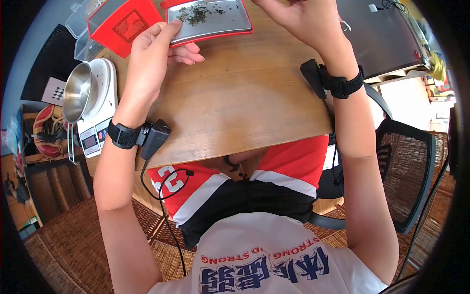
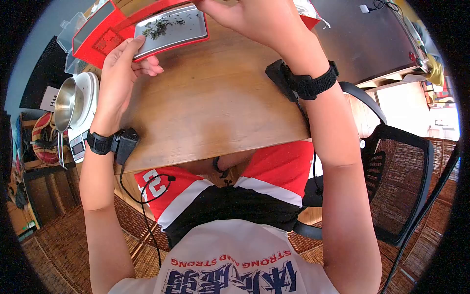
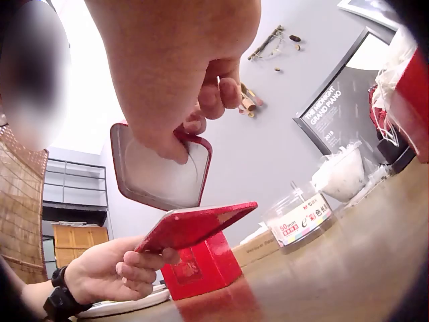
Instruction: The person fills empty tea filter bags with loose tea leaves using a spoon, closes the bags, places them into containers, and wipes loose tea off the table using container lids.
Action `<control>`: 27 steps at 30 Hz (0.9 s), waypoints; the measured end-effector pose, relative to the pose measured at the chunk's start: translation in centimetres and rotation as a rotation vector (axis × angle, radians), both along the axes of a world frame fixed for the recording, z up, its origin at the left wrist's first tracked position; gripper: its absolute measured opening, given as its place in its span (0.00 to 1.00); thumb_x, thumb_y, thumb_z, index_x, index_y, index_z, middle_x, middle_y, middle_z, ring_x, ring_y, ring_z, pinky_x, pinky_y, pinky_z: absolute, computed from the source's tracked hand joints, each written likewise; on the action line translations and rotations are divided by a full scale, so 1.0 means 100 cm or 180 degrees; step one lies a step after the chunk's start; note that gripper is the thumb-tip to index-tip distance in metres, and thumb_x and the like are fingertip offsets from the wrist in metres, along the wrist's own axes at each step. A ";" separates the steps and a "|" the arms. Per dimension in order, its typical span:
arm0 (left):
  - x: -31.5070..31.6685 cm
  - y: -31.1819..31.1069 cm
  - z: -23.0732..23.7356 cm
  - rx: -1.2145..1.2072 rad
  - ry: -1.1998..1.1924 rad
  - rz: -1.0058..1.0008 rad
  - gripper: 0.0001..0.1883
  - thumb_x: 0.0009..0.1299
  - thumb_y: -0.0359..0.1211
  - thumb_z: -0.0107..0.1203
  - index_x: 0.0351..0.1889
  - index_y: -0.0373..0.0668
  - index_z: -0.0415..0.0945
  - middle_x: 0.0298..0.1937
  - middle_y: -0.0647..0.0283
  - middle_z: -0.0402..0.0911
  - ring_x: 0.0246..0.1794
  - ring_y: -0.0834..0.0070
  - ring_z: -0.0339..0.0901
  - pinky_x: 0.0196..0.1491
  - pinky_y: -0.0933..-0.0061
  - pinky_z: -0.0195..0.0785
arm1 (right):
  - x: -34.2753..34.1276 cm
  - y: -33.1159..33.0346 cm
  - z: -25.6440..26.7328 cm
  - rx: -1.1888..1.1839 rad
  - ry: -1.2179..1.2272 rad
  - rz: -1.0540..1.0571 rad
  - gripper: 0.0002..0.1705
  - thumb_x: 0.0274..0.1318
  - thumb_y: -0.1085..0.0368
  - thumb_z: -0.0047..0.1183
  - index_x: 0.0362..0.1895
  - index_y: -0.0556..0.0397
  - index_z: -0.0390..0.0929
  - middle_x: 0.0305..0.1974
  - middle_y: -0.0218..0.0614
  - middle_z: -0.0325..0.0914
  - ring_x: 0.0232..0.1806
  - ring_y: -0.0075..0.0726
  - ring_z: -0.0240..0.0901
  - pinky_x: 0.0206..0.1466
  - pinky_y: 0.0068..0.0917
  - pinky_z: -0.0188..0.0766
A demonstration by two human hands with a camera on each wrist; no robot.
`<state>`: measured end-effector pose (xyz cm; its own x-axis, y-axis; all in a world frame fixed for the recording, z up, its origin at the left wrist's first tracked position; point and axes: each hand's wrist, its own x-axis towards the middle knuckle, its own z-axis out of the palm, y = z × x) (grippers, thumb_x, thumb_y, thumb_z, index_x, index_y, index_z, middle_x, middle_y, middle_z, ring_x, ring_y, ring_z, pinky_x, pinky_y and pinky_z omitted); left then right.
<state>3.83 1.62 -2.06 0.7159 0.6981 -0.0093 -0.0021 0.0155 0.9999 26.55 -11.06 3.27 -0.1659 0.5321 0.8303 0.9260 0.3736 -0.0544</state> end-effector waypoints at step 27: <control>-0.003 0.011 -0.004 -0.0074 -0.0360 0.0360 0.13 0.79 0.40 0.51 0.43 0.39 0.79 0.28 0.61 0.83 0.23 0.79 0.73 0.33 0.75 0.67 | 0.008 0.002 -0.007 -0.0989 0.1544 -0.0345 0.14 0.63 0.65 0.64 0.26 0.60 0.80 0.19 0.20 0.61 0.23 0.13 0.52 0.24 0.24 0.49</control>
